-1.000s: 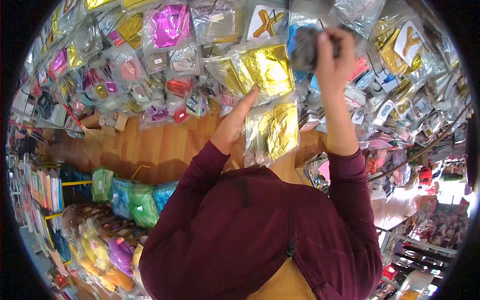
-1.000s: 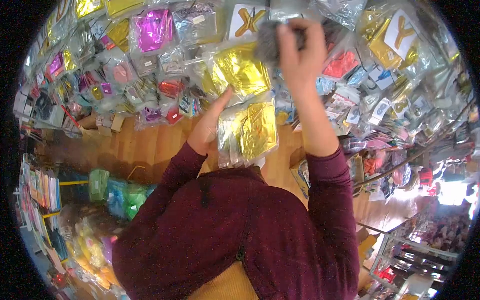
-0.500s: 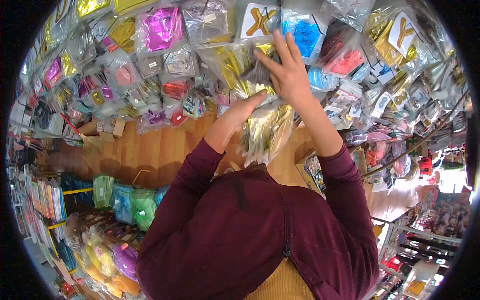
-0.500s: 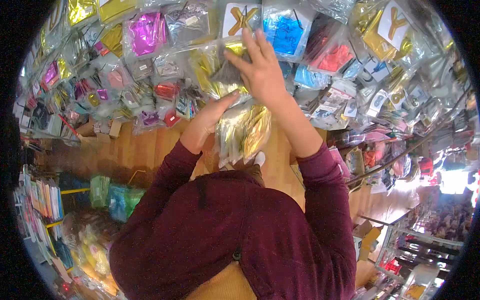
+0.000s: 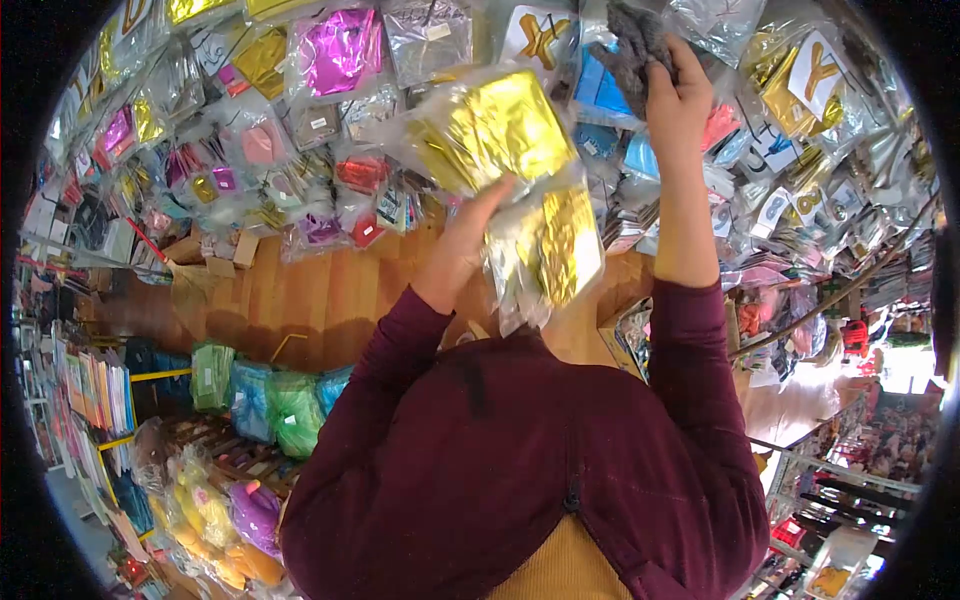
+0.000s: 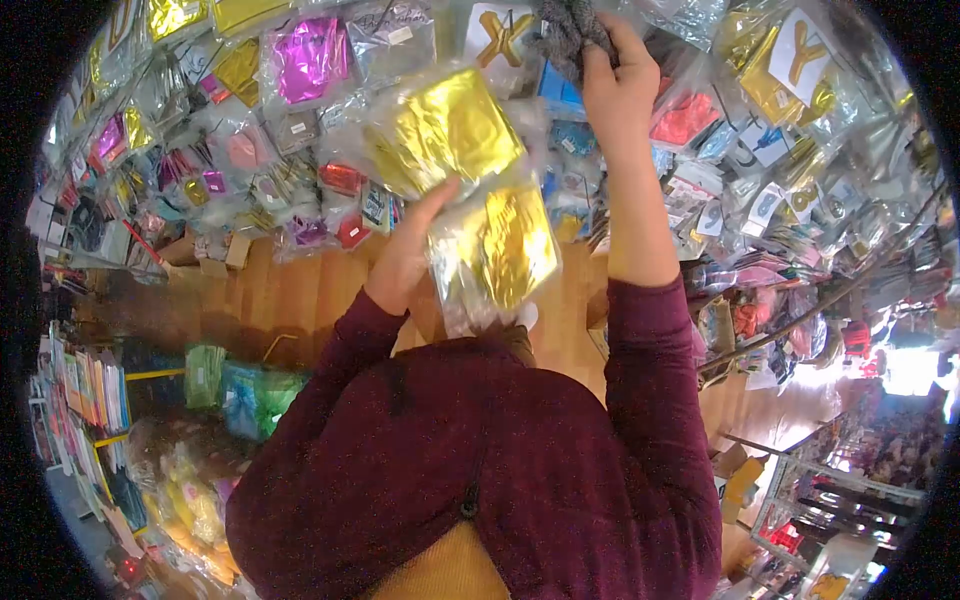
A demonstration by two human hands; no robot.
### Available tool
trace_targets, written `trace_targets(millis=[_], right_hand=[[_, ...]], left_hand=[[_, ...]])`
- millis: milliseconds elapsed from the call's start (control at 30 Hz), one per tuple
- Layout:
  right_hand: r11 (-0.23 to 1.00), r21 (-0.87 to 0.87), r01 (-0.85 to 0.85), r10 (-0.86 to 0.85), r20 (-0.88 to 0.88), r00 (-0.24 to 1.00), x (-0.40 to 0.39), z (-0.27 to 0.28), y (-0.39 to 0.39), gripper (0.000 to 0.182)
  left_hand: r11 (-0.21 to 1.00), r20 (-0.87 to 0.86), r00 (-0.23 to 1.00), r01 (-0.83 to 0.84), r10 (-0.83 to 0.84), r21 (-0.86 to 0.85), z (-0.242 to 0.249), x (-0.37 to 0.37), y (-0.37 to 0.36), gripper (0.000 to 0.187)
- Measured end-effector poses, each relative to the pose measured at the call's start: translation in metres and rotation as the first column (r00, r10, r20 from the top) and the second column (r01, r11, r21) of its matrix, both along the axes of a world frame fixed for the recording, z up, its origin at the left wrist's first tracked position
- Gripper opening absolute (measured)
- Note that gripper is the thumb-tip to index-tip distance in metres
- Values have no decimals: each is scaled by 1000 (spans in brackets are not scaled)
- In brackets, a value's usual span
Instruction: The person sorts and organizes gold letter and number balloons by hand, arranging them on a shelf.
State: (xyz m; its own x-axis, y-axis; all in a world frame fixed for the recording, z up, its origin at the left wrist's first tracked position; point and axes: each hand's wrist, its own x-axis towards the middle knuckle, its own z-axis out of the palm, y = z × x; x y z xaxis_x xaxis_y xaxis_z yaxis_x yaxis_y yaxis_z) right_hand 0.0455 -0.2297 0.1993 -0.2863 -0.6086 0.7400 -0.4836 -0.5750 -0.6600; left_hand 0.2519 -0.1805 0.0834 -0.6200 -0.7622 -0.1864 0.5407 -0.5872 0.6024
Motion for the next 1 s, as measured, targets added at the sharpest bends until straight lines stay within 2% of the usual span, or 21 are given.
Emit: trace_targets(millis=[33,67,133,167,200,233,267,333,367,400,467,533,600,633,700,733,800,867,933,967,1000], right_hand=[[997,29,75,-69,-185,980,-7,-10,3,29],[1000,6,3,-1,-364,931,5,-19,14,32],[983,40,-181,161,-666,728,33,-57,31,42],[956,248,-159,289,-692,661,61,-63,58,44],[948,257,-188,311,-624,717,66,-78,64,49],[929,326,-176,335,-539,773,70,-80,76,47],[931,317,-179,334,-548,767,68,-83,77,47],[920,290,-265,377,-461,803,64,-96,89,43],[926,284,-251,354,-415,838,69,-90,100,38],[928,283,-243,346,-411,843,68,-93,108,38],[904,297,-308,412,-409,814,60,-104,118,34],[905,276,-325,414,-384,826,58,-130,131,31],[818,435,-377,500,-210,840,55,-153,143,33],[793,542,-278,410,-137,902,51,-159,151,37],[897,398,-192,192,38,981,32,-149,149,38],[905,415,-95,32,156,987,20,-136,147,39],[953,303,25,-133,342,930,0,-97,141,39],[996,46,-81,50,470,881,1,-60,132,37],[996,94,6,-25,209,978,8,-40,123,37],[996,89,-8,9,-11,1000,11,-40,110,37],[996,89,-24,44,-229,972,17,-41,99,37]], left_hand=[[998,-52,997,-52,49,-43,-1,1,-5,40],[991,-107,990,-103,93,-89,-1,0,-12,40],[995,-141,985,-100,95,-26,-23,-5,-25,37],[984,-227,967,-146,120,-104,-40,-7,-31,35],[965,-311,941,-197,136,-175,-47,-8,-33,34],[954,-187,957,-254,224,-159,-23,-5,-18,36],[951,-196,954,-261,227,-167,-20,-5,-23,36],[996,-296,953,-77,64,-34,-21,0,-21,40],[996,-363,932,-51,19,-78,-21,-1,-22,46],[996,-359,933,-41,10,-78,-20,-2,-19,46],[998,-376,926,8,17,65,0,-5,-12,44],[999,-344,938,-34,46,40,10,-2,-10,49],[979,-232,958,-191,169,-75,3,4,-25,54],[988,-314,938,-119,144,100,-14,8,-42,55],[993,-355,929,-80,106,86,-10,16,-49,54],[997,-401,914,-41,65,69,-8,18,-49,53],[995,-403,912,-44,77,90,-10,14,-43,52],[994,-398,914,-44,79,98,-15,8,-38,52],[999,-396,918,-3,19,42,-15,0,-32,51],[1000,-389,921,26,-27,-8,-15,-4,-29,51],[999,-384,923,35,-36,-9,-16,-8,-26,51]])
